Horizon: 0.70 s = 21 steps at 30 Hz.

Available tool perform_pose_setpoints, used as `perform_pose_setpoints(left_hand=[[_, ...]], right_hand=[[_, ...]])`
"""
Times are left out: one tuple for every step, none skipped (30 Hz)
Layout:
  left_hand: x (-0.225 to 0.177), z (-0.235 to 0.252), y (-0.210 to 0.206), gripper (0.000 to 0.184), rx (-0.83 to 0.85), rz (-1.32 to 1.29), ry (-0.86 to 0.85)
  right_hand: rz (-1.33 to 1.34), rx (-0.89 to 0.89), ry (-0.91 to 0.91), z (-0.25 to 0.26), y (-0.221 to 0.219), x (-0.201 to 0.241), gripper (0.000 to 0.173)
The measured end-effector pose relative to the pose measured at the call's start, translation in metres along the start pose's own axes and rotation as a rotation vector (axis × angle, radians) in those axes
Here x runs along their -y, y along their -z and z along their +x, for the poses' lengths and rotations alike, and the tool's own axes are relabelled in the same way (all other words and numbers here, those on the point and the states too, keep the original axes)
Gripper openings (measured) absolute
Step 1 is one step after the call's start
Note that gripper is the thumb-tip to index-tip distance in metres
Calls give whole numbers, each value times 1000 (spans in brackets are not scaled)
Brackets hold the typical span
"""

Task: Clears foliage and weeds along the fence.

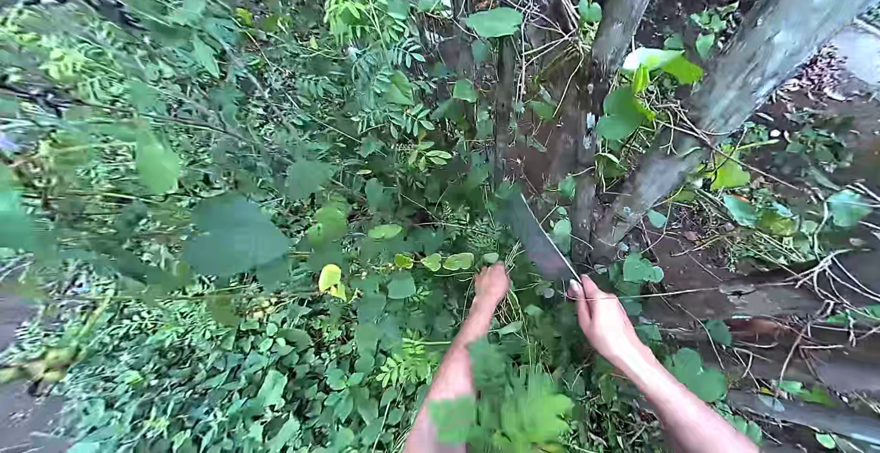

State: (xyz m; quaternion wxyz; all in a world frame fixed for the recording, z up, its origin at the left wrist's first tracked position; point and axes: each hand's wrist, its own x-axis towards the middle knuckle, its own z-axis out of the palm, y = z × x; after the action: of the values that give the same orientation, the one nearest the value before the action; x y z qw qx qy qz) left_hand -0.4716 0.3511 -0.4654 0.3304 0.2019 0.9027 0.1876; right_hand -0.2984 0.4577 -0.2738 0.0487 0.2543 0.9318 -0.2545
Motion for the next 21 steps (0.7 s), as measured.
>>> perform_pose_setpoints(left_hand=[[1,0,-3,45,-10,1,-12],[1,-1,-6,44,-16,0,-19],[0,-3,-9,44,-14,-10,-21],[0,-5,-11,43,-8,-16,-17],[-1,-6,-12,43,1,-14,-13],[2,-5,-15,43,13,1,-5],[9,-5,-22,43,32,29,6],[22,-10,-32,43,70,60,30],[41,-18,-46,44,109,102,57],[64,-25,-57,45,128,150,81],[86,-33,-72,44,134,196,95],[108,-45,-90,42,141,243,104],[130,-56,-104,40,150,285,113],[149,-67,-113,39,177,316,131],[168,-77,-120,40,215,343,159],[188,-87,-123,41,242,354,190],[208,-96,-124,41,236,359,228],[229,-107,-124,42,223,354,281],[252,-121,-123,41,211,351,349],[273,-139,-119,40,207,347,439],[297,-159,-115,40,203,341,532]], right_hand=[[48,-126,91,9,-2,8,42],[85,-242,140,24,-14,9,41],[98,-326,144,41,-35,1,41],[69,-301,68,55,-58,-11,42],[-11,-156,-59,65,-78,-27,44],[-117,70,-196,72,-93,-46,45],[-202,298,-305,73,-108,-67,45],[-247,472,-393,66,-121,-88,46],[-264,564,-452,53,-132,-106,45],[-253,577,-471,43,-134,-115,44],[-233,546,-465,34,-126,-115,44],[-211,483,-447,25,-113,-108,45],[-181,405,-417,20,-96,-94,47],[-151,323,-380,20,-78,-78,49],[-128,232,-332,22,-65,-65,49],[-114,133,-280,25,-58,-57,48],[-96,37,-237,30,-61,-58,49],[-80,-24,-222,35,-72,-68,49],[-90,-10,-250,36,-89,-85,49],[-132,92,-318,35,-108,-105,49],[-185,256,-407,31,-127,-128,48]])
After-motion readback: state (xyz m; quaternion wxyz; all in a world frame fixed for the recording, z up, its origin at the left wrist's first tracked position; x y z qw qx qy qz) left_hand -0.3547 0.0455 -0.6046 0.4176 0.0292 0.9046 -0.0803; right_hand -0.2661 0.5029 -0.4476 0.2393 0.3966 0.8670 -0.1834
